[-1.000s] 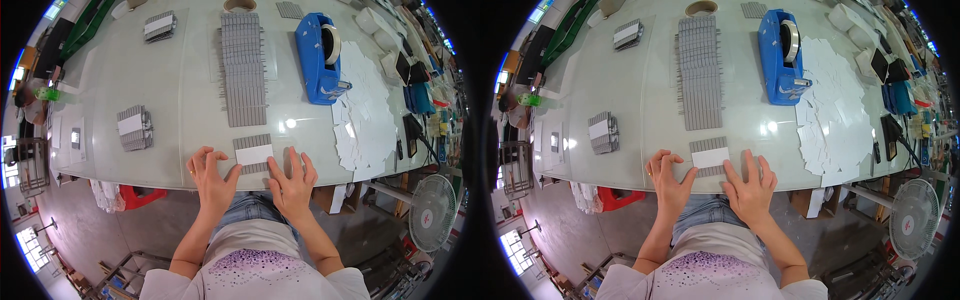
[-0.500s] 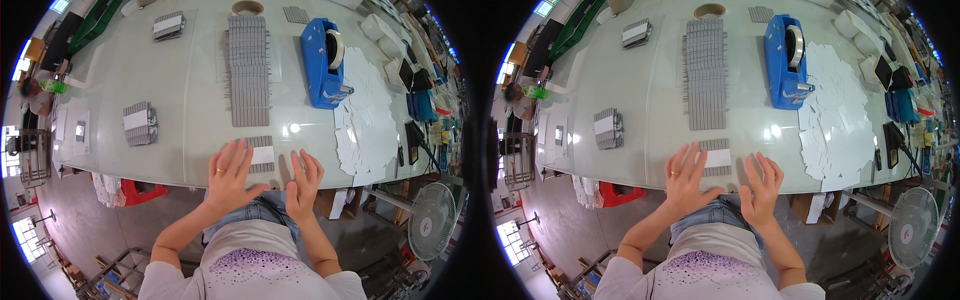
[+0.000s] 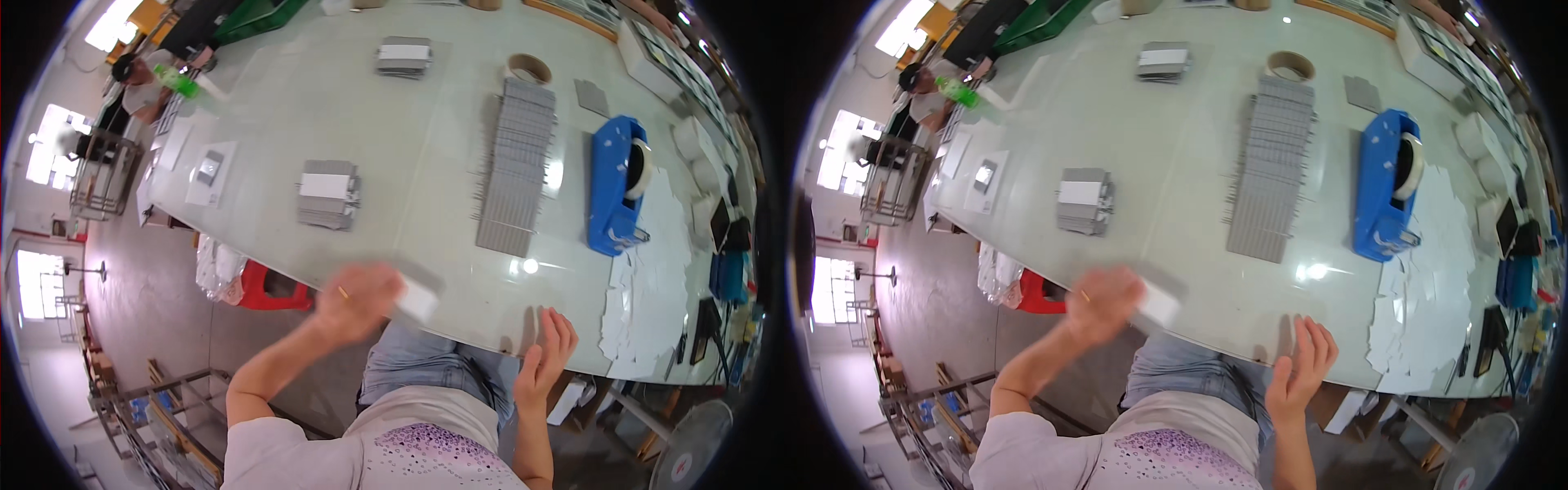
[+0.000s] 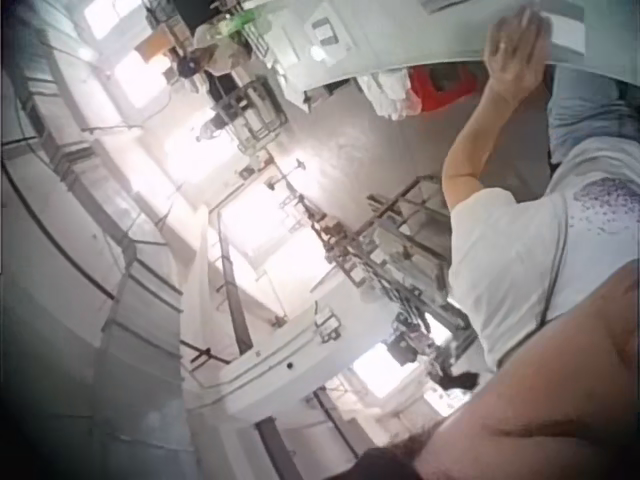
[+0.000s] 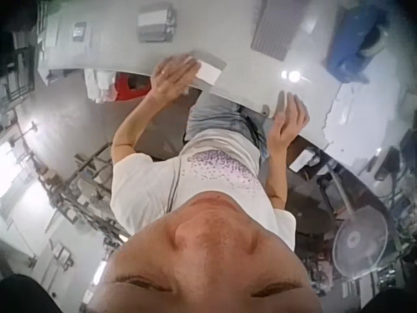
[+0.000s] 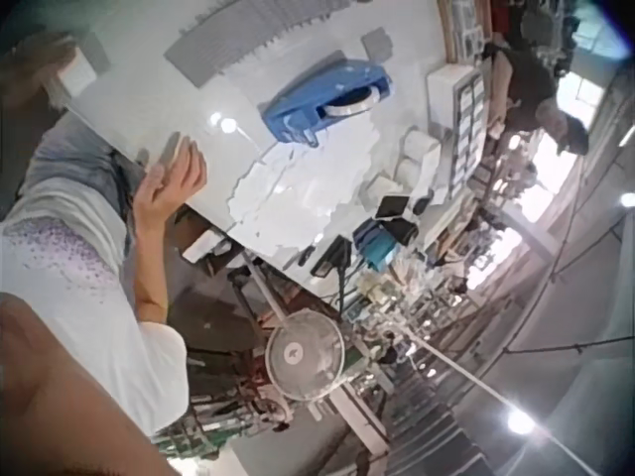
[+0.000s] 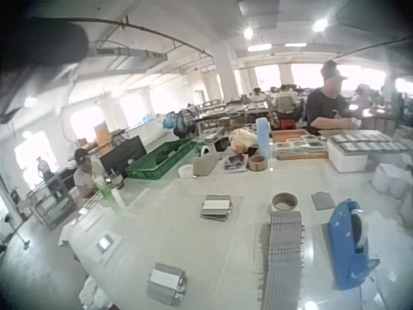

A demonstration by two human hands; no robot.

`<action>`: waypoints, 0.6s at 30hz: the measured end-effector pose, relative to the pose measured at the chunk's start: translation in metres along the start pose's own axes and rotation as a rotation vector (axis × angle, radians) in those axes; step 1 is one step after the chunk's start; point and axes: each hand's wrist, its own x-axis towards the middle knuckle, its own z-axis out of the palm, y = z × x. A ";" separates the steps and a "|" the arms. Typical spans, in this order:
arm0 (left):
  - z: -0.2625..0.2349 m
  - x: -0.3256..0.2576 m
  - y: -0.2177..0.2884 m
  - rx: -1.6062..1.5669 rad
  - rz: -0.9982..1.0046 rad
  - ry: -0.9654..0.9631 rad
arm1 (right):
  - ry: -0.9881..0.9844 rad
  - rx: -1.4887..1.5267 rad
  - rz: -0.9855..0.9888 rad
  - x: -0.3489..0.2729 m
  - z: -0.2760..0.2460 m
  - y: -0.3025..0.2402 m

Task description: Taping metal components onto paper strips for organization and assembly.

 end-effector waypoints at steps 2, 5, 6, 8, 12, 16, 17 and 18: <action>-0.013 0.014 -0.055 0.166 -0.126 0.053 | 0.000 0.009 -0.011 0.000 0.001 -0.002; -0.013 0.007 -0.126 0.324 0.005 0.550 | -0.003 0.003 -0.032 0.002 0.006 0.000; -0.013 0.007 -0.135 0.324 0.008 0.555 | -0.006 0.008 -0.028 0.002 0.007 -0.001; -0.007 0.009 -0.147 0.244 0.001 0.523 | -0.004 0.003 -0.019 0.002 0.008 -0.003; 0.003 0.013 -0.151 0.231 0.014 0.452 | 0.006 -0.002 -0.013 0.003 0.007 -0.004; -0.012 -0.006 -0.132 0.243 -0.047 0.315 | -0.012 0.007 -0.033 0.012 0.010 -0.008; -0.014 -0.013 -0.126 0.276 -0.046 0.279 | -0.004 0.000 -0.067 0.015 0.012 -0.010; -0.011 -0.017 -0.116 0.253 -0.025 0.279 | 0.003 -0.021 -0.046 0.019 0.013 -0.012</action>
